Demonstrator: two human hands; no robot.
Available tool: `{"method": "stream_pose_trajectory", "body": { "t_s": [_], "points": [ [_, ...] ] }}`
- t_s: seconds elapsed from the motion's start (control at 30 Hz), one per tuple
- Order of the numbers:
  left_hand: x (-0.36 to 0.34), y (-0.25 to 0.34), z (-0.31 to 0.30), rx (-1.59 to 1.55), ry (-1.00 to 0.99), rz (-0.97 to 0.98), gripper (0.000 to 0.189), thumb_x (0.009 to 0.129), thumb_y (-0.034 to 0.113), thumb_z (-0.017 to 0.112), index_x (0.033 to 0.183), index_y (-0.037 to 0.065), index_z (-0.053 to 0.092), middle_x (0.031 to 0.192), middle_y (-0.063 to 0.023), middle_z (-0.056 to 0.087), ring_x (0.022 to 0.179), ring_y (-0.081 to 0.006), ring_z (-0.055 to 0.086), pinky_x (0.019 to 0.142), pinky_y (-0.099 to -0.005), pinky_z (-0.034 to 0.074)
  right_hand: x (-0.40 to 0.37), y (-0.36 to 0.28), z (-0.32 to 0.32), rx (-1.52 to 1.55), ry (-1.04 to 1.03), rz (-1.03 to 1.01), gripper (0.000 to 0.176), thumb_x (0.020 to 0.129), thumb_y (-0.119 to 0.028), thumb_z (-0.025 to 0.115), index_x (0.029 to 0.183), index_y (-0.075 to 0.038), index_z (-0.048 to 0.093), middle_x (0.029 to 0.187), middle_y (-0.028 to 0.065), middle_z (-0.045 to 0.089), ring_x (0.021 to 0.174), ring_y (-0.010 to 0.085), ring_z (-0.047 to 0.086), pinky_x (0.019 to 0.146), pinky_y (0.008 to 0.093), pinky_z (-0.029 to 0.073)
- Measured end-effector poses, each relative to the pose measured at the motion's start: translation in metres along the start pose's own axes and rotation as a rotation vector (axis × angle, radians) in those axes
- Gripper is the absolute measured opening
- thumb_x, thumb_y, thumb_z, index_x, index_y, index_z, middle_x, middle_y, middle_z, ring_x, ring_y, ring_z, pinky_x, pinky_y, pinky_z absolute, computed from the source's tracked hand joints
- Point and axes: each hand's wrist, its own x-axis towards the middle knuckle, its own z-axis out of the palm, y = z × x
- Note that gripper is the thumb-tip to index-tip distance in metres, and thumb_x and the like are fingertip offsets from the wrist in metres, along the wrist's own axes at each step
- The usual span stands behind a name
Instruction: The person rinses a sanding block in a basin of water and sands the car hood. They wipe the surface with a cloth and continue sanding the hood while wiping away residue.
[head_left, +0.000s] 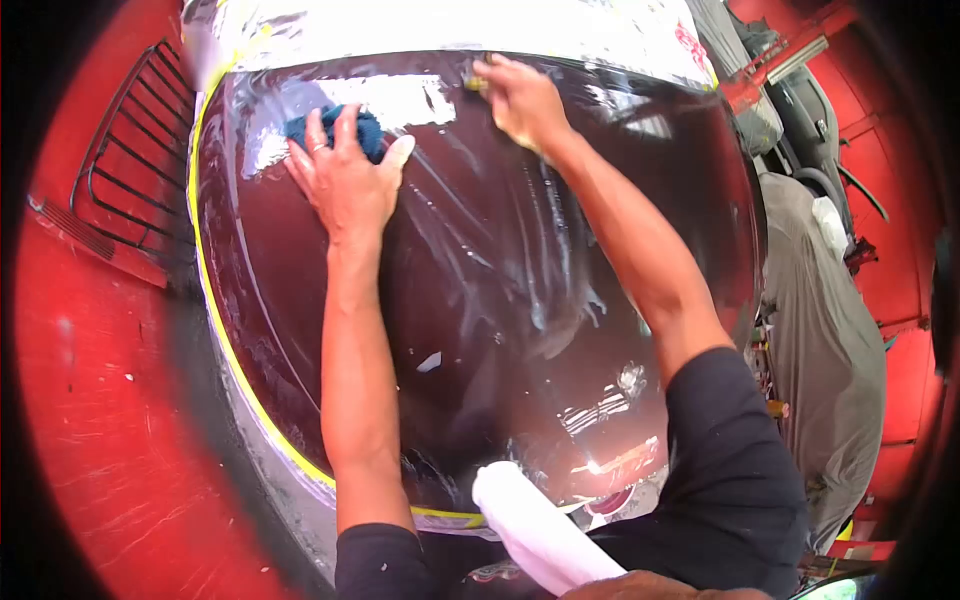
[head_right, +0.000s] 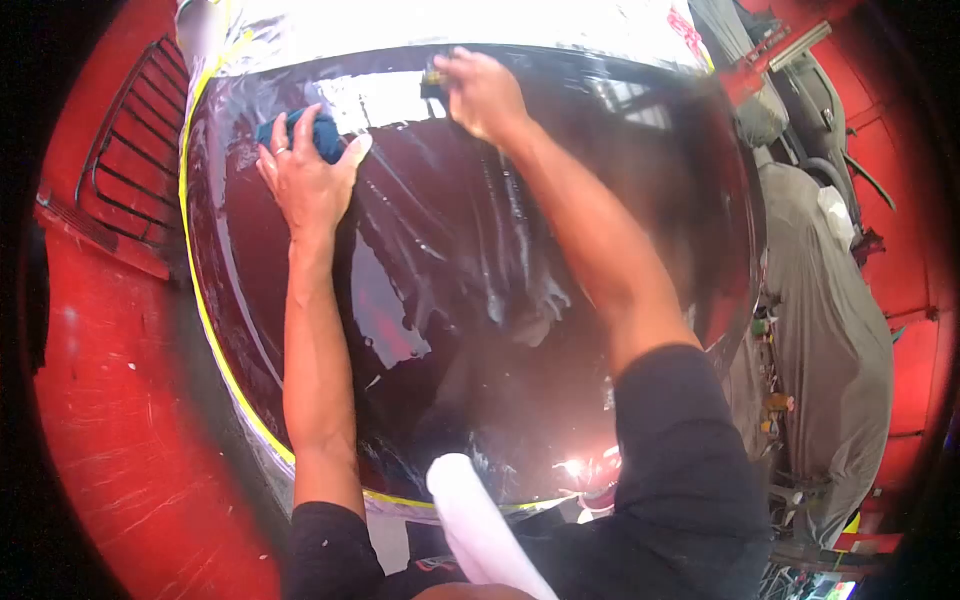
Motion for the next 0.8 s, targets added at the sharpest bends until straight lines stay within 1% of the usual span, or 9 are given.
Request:
{"method": "stream_pose_trajectory", "body": {
  "t_s": [0.07, 0.1, 0.13, 0.2, 0.23, 0.33, 0.4, 0.63, 0.8],
  "points": [
    [0.007, -0.003, 0.001, 0.013, 0.008, 0.015, 0.074, 0.074, 0.051, 0.084, 0.135, 0.017, 0.06, 0.149, -0.0237, 0.046, 0.139, -0.0475, 0.04, 0.119, -0.0591, 0.025, -0.077, -0.025, -0.054, 0.076, 0.039, -0.061, 0.046, 0.085, -0.007, 0.063, 0.13, -0.014, 0.066, 0.135, 0.02, 0.062, 0.12, 0.0366, 0.061, 0.098, 0.0466, 0.052],
    [0.008, -0.006, 0.002, -0.01, 0.022, 0.013, 0.073, 0.074, 0.052, 0.084, 0.134, 0.018, 0.061, 0.149, -0.0233, 0.046, 0.139, -0.0465, 0.04, 0.118, -0.0587, 0.026, -0.132, -0.053, -0.087, 0.563, -0.073, 0.438, 0.046, 0.082, 0.001, 0.064, 0.127, -0.011, 0.068, 0.135, 0.0208, 0.062, 0.125, 0.0374, 0.059, 0.103, 0.0456, 0.05],
    [0.007, -0.006, 0.002, 0.022, 0.012, -0.023, 0.073, 0.074, 0.052, 0.083, 0.135, 0.019, 0.06, 0.15, -0.0229, 0.045, 0.139, -0.0463, 0.04, 0.118, -0.0586, 0.026, -0.17, -0.07, -0.128, -0.009, -0.129, 0.072, 0.049, 0.079, 0.007, 0.064, 0.125, -0.01, 0.069, 0.134, 0.0194, 0.063, 0.127, 0.0383, 0.058, 0.103, 0.0449, 0.05],
    [0.002, 0.005, 0.008, 0.097, 0.056, -0.148, 0.075, 0.074, 0.053, 0.083, 0.137, 0.021, 0.058, 0.15, -0.0223, 0.044, 0.138, -0.046, 0.04, 0.117, -0.0584, 0.027, -0.215, -0.052, -0.133, 0.233, -0.03, 0.084, 0.049, 0.079, 0.005, 0.064, 0.125, -0.011, 0.07, 0.134, 0.0206, 0.063, 0.123, 0.0404, 0.06, 0.104, 0.0466, 0.049],
    [-0.006, 0.017, 0.014, 0.148, 0.099, -0.226, 0.076, 0.074, 0.054, 0.082, 0.138, 0.023, 0.056, 0.151, -0.0222, 0.044, 0.138, -0.0459, 0.04, 0.117, -0.0583, 0.027, -0.21, -0.032, -0.118, 0.422, 0.065, 0.13, 0.049, 0.079, 0.005, 0.064, 0.125, -0.011, 0.07, 0.134, 0.0214, 0.063, 0.121, 0.0408, 0.061, 0.104, 0.0469, 0.049],
    [-0.034, 0.057, 0.009, 0.203, 0.104, -0.243, 0.08, 0.071, 0.058, 0.084, 0.138, 0.024, 0.057, 0.15, -0.0189, 0.047, 0.138, -0.0423, 0.042, 0.116, -0.0565, 0.029, -0.08, 0.069, -0.056, 0.11, 0.119, -0.07, 0.045, 0.083, -0.004, 0.065, 0.126, -0.015, 0.069, 0.135, 0.0209, 0.062, 0.12, 0.0408, 0.061, 0.104, 0.0459, 0.05],
    [-0.038, 0.057, 0.005, 0.188, 0.059, -0.174, 0.083, 0.069, 0.061, 0.084, 0.137, 0.021, 0.058, 0.149, -0.0188, 0.048, 0.138, -0.0392, 0.043, 0.115, -0.0551, 0.03, -0.025, 0.096, -0.03, -0.073, -0.004, 0.066, 0.041, 0.087, -0.014, 0.06, 0.126, -0.016, 0.068, 0.135, 0.0175, 0.063, 0.121, 0.0381, 0.061, 0.101, 0.047, 0.051],
    [-0.027, 0.04, 0.01, 0.124, 0.019, -0.099, 0.078, 0.071, 0.058, 0.084, 0.134, 0.019, 0.061, 0.146, -0.0192, 0.051, 0.138, -0.0371, 0.045, 0.114, -0.0567, 0.03, -0.208, 0.033, -0.153, 0.23, -0.006, -0.023, 0.055, 0.075, 0.0, 0.067, 0.127, -0.016, 0.07, 0.13, 0.0207, 0.065, 0.121, 0.0413, 0.062, 0.103, 0.0514, 0.049],
    [-0.024, 0.033, 0.012, 0.077, 0.022, -0.067, 0.064, 0.078, 0.049, 0.082, 0.131, 0.02, 0.061, 0.146, -0.0185, 0.051, 0.138, -0.0371, 0.045, 0.114, -0.0583, 0.029, -0.054, 0.134, -0.071, -0.114, 0.001, 0.118, 0.037, 0.087, -0.015, 0.059, 0.123, -0.011, 0.068, 0.132, 0.0219, 0.063, 0.118, 0.0389, 0.062, 0.099, 0.0457, 0.051]
  ]
}}
